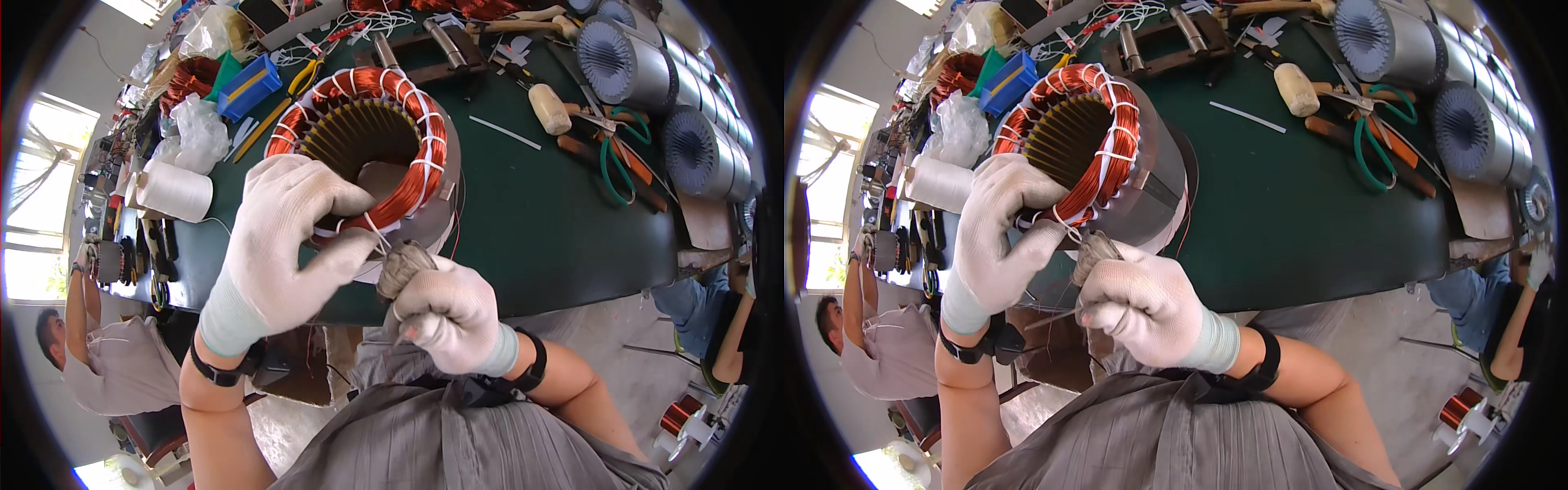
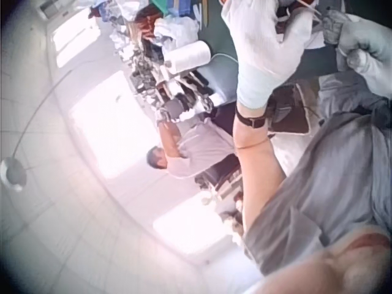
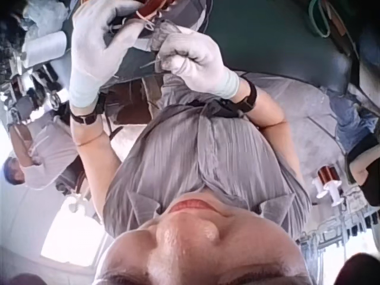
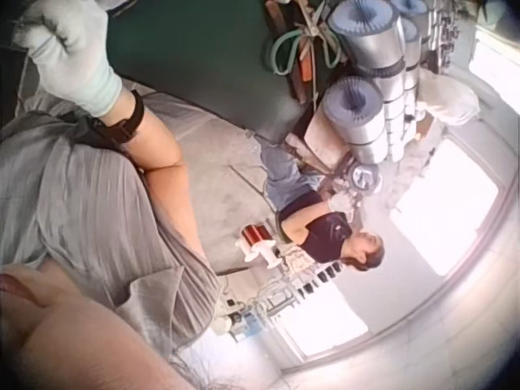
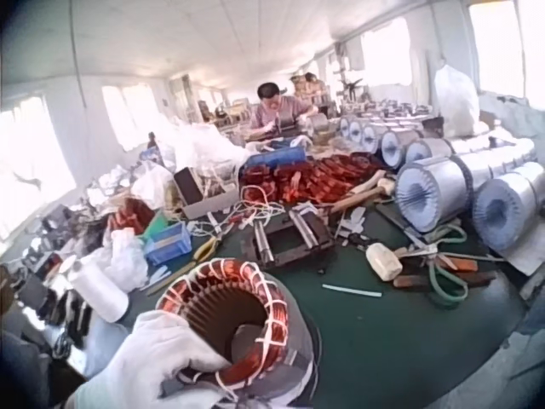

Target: Hand-winding and securing copper coils in a motor stator using thread and tools.

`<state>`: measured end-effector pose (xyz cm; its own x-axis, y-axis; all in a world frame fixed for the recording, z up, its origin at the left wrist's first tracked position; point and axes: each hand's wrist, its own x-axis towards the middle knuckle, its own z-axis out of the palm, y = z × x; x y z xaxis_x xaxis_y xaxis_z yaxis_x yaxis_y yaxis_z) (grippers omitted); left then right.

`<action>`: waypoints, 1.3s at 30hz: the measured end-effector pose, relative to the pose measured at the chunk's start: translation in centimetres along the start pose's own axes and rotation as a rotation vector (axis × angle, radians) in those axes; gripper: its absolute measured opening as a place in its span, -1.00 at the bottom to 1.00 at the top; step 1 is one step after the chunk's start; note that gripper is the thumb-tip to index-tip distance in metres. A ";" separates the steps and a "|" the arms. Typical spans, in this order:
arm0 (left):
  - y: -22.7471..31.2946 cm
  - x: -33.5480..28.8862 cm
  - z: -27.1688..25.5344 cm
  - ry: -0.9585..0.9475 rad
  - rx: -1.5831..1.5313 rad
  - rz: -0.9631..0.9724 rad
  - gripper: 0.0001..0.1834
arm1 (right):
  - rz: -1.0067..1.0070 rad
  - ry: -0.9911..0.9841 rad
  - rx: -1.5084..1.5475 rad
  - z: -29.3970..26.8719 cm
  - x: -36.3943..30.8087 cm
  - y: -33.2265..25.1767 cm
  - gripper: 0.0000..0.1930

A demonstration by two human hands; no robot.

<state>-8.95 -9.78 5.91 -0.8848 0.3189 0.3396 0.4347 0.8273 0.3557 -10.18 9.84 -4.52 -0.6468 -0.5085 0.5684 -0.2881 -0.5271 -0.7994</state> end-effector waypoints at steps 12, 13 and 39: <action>0.4 0.3 1.4 0.154 -0.066 -0.088 -0.79 | -0.193 0.062 -0.214 2.2 -0.9 1.9 -0.78; 0.4 0.4 1.6 0.153 -0.068 -0.086 -0.79 | -0.172 0.099 -0.182 2.5 -1.0 1.7 -0.79; -1.9 0.1 -1.2 -0.038 -0.200 0.009 -0.56 | 0.862 0.036 0.287 -1.6 1.1 -7.4 -0.64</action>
<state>-9.65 -11.84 6.31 -0.8847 0.3463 0.3120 0.4641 0.7172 0.5199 -9.91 14.26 1.73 -0.5798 -0.7860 -0.2147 0.4895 -0.1254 -0.8630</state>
